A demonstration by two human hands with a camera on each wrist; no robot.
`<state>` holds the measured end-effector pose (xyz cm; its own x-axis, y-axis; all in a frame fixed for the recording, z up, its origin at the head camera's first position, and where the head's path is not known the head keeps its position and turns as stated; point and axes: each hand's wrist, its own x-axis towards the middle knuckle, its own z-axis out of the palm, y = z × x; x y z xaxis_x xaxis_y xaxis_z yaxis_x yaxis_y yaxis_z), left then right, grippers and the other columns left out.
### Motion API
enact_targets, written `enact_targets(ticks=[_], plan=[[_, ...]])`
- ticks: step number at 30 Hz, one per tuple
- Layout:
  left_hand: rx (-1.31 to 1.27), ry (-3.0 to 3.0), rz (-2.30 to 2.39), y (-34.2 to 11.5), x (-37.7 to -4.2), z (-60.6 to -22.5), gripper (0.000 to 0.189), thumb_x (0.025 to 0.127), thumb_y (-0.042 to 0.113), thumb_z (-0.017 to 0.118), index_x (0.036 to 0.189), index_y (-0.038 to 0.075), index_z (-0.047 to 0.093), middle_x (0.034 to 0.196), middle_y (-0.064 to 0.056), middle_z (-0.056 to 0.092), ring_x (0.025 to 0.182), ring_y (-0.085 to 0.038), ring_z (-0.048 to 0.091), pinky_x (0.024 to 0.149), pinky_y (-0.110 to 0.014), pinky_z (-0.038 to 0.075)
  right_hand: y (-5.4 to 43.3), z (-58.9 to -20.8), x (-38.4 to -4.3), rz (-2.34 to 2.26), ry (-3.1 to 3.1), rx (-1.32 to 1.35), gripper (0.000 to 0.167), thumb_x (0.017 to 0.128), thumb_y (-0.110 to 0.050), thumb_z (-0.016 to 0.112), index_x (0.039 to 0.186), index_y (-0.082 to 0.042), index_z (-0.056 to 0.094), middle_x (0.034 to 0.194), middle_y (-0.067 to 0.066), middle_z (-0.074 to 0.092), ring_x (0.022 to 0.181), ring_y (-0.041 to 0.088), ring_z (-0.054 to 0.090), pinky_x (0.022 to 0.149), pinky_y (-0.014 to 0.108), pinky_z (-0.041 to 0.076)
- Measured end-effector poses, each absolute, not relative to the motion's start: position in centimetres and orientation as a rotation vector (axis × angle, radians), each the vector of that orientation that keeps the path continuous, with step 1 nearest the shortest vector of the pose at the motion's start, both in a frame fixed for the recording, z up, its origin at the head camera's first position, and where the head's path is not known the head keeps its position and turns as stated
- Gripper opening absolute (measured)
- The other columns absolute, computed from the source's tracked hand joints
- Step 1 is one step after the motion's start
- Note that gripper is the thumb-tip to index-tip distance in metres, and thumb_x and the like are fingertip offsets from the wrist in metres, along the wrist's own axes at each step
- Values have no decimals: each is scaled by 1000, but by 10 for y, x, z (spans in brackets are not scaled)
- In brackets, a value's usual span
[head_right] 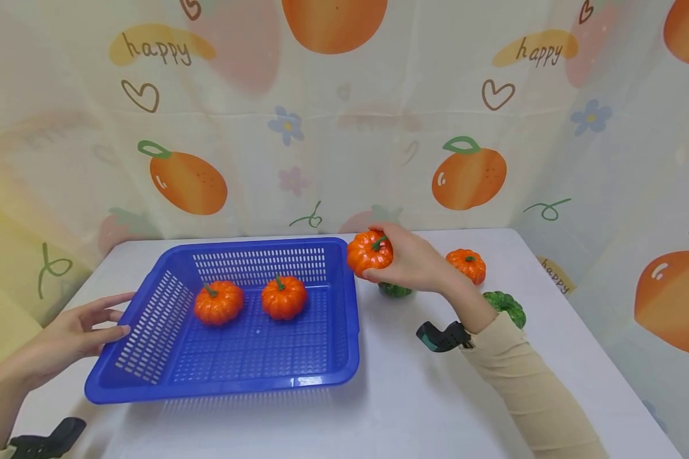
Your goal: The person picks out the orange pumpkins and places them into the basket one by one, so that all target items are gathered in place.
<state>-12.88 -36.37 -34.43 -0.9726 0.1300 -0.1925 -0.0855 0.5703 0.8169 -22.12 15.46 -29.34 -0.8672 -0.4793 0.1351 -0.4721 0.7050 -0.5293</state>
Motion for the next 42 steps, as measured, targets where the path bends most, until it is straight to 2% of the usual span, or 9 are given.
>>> enact_targets(ticks=[11, 18, 27, 33, 42], plan=[[45, 2562, 1374, -364, -128, -345, 71, 89, 24, 61, 145, 3, 22, 104, -16, 54, 80, -20, 64, 70, -32, 55, 134, -287, -223, -920, 2883, -895, 79, 75, -38, 73, 138, -10, 34, 122, 6, 52, 103, 21, 53, 83, 38, 51], [42, 2562, 1374, -364, -128, -345, 71, 89, 24, 61, 145, 3, 22, 104, -16, 53, 79, -21, 63, 69, -32, 55, 121, -285, -228, -1023, 2790, -1074, 63, 76, -33, 74, 129, -22, 42, 118, -4, 51, 101, 14, 53, 82, 32, 51], [47, 2564, 1381, -364, -128, -345, 71, 89, 23, 61, 145, 3, 22, 103, -16, 54, 78, -21, 64, 69, -33, 55, 105, -283, -228, -981, 2812, -1081, 70, 76, -31, 72, 133, -8, 37, 118, 4, 51, 99, 17, 53, 80, 31, 52], [53, 2578, 1371, -365, -128, -346, 70, 89, 23, 61, 144, 3, 23, 103, -16, 54, 79, -20, 64, 69, -32, 55, 93, -282, -228, -965, 2802, -1102, 75, 76, -32, 73, 135, -7, 36, 122, 6, 49, 103, 18, 52, 81, 31, 52], [42, 2581, 1355, -365, -129, -345, 71, 89, 24, 61, 145, 4, 23, 105, -18, 53, 80, -20, 63, 69, -32, 55, 72, -281, -229, -943, 2772, -1176, 73, 75, -31, 73, 135, -8, 39, 120, 5, 52, 102, 16, 53, 81, 28, 52]])
